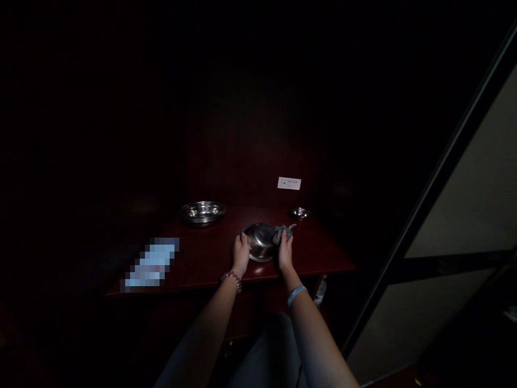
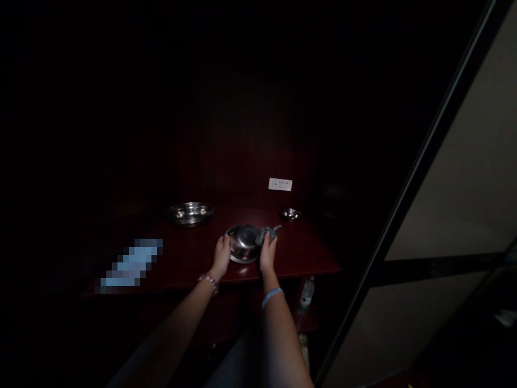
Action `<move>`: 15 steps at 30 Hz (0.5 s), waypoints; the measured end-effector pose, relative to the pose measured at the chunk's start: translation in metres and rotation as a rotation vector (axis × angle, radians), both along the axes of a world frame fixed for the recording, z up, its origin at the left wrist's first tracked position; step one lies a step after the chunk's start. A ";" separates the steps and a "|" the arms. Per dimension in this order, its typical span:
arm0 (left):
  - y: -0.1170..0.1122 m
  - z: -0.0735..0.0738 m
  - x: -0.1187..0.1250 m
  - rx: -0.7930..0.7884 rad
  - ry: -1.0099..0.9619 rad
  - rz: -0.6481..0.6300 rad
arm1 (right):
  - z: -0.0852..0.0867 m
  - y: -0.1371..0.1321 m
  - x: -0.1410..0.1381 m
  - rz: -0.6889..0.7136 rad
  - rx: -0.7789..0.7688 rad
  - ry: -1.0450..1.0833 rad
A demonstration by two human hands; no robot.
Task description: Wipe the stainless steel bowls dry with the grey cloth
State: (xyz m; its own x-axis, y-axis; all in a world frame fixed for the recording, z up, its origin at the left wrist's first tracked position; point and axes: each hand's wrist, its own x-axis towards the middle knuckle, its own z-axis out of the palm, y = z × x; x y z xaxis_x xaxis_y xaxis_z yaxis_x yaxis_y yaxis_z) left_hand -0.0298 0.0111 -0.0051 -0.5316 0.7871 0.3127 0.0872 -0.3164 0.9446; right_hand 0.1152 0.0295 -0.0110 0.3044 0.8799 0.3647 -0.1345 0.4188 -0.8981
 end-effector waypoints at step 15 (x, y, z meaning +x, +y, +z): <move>-0.004 0.003 0.001 0.011 -0.007 -0.010 | 0.013 -0.016 -0.006 -0.087 -0.142 -0.181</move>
State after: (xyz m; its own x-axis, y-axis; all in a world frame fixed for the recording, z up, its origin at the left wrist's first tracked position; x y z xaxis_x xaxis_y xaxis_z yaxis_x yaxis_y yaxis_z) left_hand -0.0287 0.0075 -0.0018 -0.5261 0.7887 0.3179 0.0778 -0.3276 0.9416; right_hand 0.1097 0.0137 0.0021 0.3228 0.8994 0.2948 0.0648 0.2897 -0.9549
